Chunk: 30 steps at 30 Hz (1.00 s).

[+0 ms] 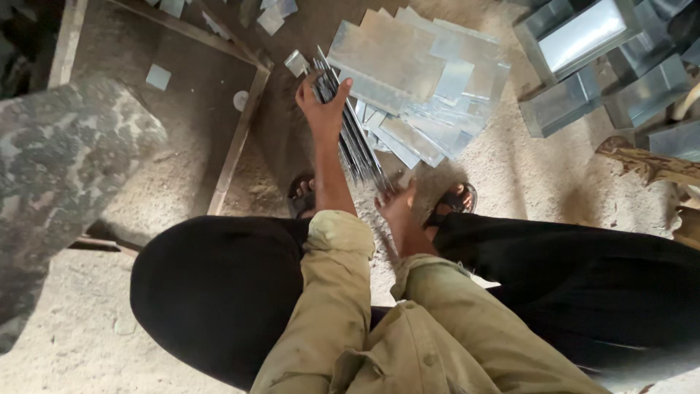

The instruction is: The person organizes and stacks metal sheets on the floor, picking them up from a pile and aligning them together by hand.

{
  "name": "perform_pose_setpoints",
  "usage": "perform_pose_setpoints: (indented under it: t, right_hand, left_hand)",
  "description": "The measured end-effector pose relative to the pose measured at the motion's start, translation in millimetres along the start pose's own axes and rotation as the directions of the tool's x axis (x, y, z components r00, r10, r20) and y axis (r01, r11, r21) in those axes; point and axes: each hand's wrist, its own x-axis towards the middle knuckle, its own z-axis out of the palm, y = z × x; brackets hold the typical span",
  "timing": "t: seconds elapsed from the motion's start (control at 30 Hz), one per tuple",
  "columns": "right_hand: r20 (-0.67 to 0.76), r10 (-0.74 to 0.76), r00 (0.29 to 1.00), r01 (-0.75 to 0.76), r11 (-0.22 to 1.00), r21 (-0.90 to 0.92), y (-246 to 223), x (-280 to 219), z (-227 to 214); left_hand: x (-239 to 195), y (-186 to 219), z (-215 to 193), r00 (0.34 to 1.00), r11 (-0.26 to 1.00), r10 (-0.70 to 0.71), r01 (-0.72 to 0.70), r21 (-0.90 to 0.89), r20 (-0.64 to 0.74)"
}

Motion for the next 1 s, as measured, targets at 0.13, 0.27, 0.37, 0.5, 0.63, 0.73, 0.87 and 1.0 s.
perform_pose_setpoints:
  t: [0.13,0.27,0.37,0.5,0.63,0.73,0.87,1.0]
  right_hand:
    - [-0.068,0.032,0.997,-0.025,0.995,0.095,7.9,16.5,17.7]
    - [0.1,0.063,0.993,-0.083,0.975,0.205,15.9,28.0,38.7]
    - [0.175,0.096,0.98,-0.125,0.978,0.169,21.7,33.6,51.1]
    - [0.196,0.184,0.963,-0.205,0.974,0.093,19.5,22.7,64.7]
    - [0.095,0.316,0.944,-0.319,0.948,0.016,19.5,-19.8,69.2]
    - [-0.001,0.416,0.909,-0.416,0.909,0.019,12.3,-46.5,71.4]
    - [0.336,0.369,0.866,-0.385,0.923,-0.022,2.0,-49.1,73.0]
    - [0.448,0.38,0.809,-0.435,0.9,0.022,-3.7,-28.6,77.7]
  left_hand:
    - [-3.2,14.2,-2.9,0.996,0.995,-0.087,0.087,0.048,0.004]
    - [-3.4,31.5,-4.9,0.998,0.993,-0.057,0.059,0.103,-0.019]
    - [-8.6,43.1,-7.4,0.998,0.985,-0.04,0.049,0.167,-0.056]
    - [-13.9,56.9,-8.7,0.996,0.959,0.001,0.024,0.281,-0.09]
    - [-13.7,65.3,-13.8,0.995,0.947,-0.04,0.068,0.315,-0.095]
    - [-13.7,68.6,-13.6,0.995,0.95,0.018,0.012,0.311,-0.093]
    - [-18.5,75.6,-9.6,0.997,0.92,0.0,0.032,0.39,-0.083]
    - [-19.7,85.7,-0.9,0.996,0.877,-0.061,0.082,0.473,-0.061]
